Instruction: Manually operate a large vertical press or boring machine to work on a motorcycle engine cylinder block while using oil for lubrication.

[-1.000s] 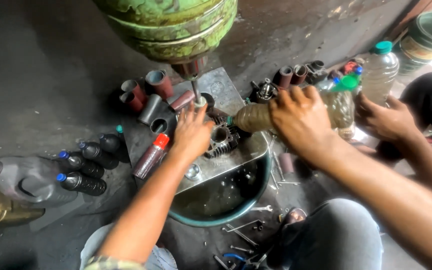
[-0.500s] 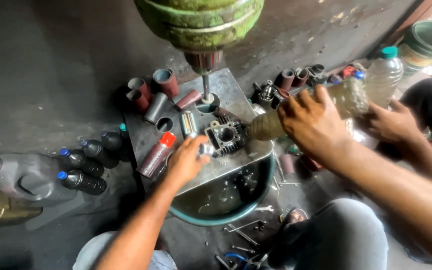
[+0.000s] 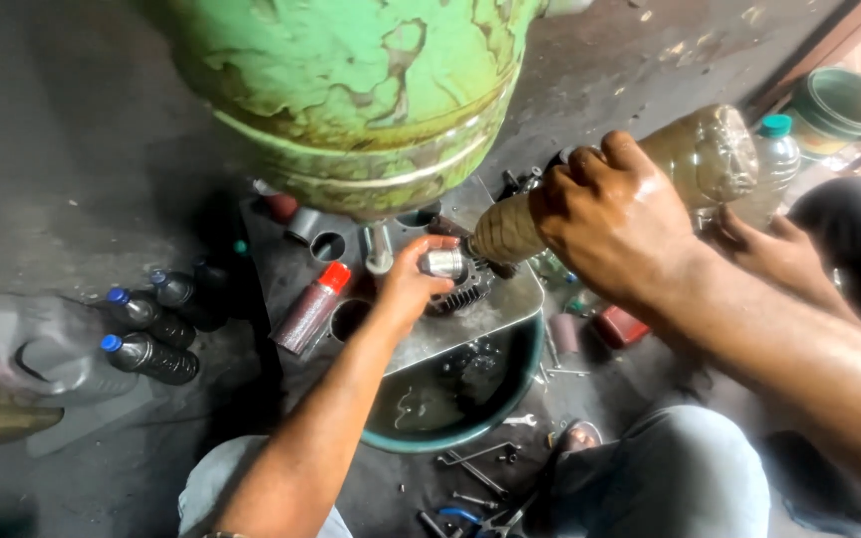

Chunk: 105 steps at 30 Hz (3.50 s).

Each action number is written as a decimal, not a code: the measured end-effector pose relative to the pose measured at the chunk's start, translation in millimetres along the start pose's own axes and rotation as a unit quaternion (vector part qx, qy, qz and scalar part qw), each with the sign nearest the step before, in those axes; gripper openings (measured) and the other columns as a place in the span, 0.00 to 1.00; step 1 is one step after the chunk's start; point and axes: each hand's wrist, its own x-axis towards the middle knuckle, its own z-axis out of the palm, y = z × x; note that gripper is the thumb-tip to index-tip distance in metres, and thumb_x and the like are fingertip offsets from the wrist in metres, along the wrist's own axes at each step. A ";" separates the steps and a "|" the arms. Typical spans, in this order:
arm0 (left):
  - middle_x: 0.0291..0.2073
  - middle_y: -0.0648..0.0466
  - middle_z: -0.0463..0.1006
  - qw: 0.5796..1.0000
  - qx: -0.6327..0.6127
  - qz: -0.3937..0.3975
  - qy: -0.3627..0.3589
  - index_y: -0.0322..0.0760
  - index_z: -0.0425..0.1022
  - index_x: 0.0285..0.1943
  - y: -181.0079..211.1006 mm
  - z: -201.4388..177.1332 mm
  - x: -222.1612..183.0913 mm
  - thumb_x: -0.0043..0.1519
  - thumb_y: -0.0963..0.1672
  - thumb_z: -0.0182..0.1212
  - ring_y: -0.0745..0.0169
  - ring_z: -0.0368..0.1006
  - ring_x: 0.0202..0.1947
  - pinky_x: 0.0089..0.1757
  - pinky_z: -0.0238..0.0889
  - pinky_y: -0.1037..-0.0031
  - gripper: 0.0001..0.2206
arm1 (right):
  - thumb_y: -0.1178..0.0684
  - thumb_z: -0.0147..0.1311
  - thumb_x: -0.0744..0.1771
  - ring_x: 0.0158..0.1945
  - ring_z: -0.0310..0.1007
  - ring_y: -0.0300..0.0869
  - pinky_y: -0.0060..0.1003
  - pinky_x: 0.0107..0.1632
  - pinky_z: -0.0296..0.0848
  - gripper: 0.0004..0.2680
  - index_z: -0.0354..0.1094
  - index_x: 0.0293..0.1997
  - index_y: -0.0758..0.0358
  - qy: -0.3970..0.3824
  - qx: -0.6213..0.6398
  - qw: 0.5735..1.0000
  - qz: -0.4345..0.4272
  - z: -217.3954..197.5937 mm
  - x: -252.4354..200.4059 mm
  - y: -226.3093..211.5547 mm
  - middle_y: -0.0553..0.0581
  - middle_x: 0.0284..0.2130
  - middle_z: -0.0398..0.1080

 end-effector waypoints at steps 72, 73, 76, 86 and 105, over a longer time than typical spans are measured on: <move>0.47 0.47 0.83 0.855 0.499 0.139 0.016 0.40 0.69 0.58 42.4 12.9 9.9 0.50 0.43 0.74 0.46 0.80 0.44 0.43 0.72 0.59 0.26 | 0.44 0.76 0.55 0.51 0.77 0.54 0.48 0.51 0.73 0.28 0.72 0.57 0.62 0.179 0.616 0.658 0.395 214.4 24.5 -46.5 0.64 0.46 0.77; 0.47 0.46 0.83 0.837 0.531 0.133 0.007 0.41 0.69 0.59 42.5 15.0 8.9 0.52 0.44 0.75 0.45 0.80 0.46 0.44 0.73 0.58 0.26 | 0.45 0.76 0.55 0.51 0.77 0.54 0.48 0.51 0.73 0.28 0.72 0.57 0.63 0.183 0.612 0.662 0.392 215.0 24.9 -46.7 0.64 0.46 0.77; 0.50 0.43 0.81 0.799 0.588 0.127 0.007 0.42 0.72 0.59 15.4 10.1 12.5 0.52 0.46 0.76 0.43 0.77 0.52 0.49 0.71 0.58 0.26 | 0.45 0.76 0.55 0.50 0.77 0.54 0.48 0.51 0.73 0.28 0.72 0.57 0.63 0.193 0.605 0.671 0.383 216.0 27.2 -46.4 0.63 0.46 0.77; 0.55 0.49 0.79 0.715 0.696 0.047 0.042 0.59 0.67 0.70 -7.2 15.8 19.7 0.52 0.54 0.68 0.52 0.55 0.70 0.68 0.25 0.53 0.33 | 0.49 0.76 0.55 0.51 0.79 0.48 0.43 0.54 0.75 0.26 0.72 0.55 0.62 0.246 0.685 0.594 0.342 200.2 49.3 -44.1 0.61 0.46 0.78; 0.51 0.48 0.81 0.723 0.690 -0.004 0.015 0.64 0.64 0.73 -8.2 15.2 5.5 0.63 0.52 0.60 0.49 0.64 0.68 0.68 0.45 0.46 0.26 | 0.48 0.60 0.68 0.51 0.81 0.55 0.43 0.53 0.77 0.16 0.70 0.63 0.59 0.320 0.715 0.562 0.266 303.4 306.9 -120.0 0.65 0.48 0.79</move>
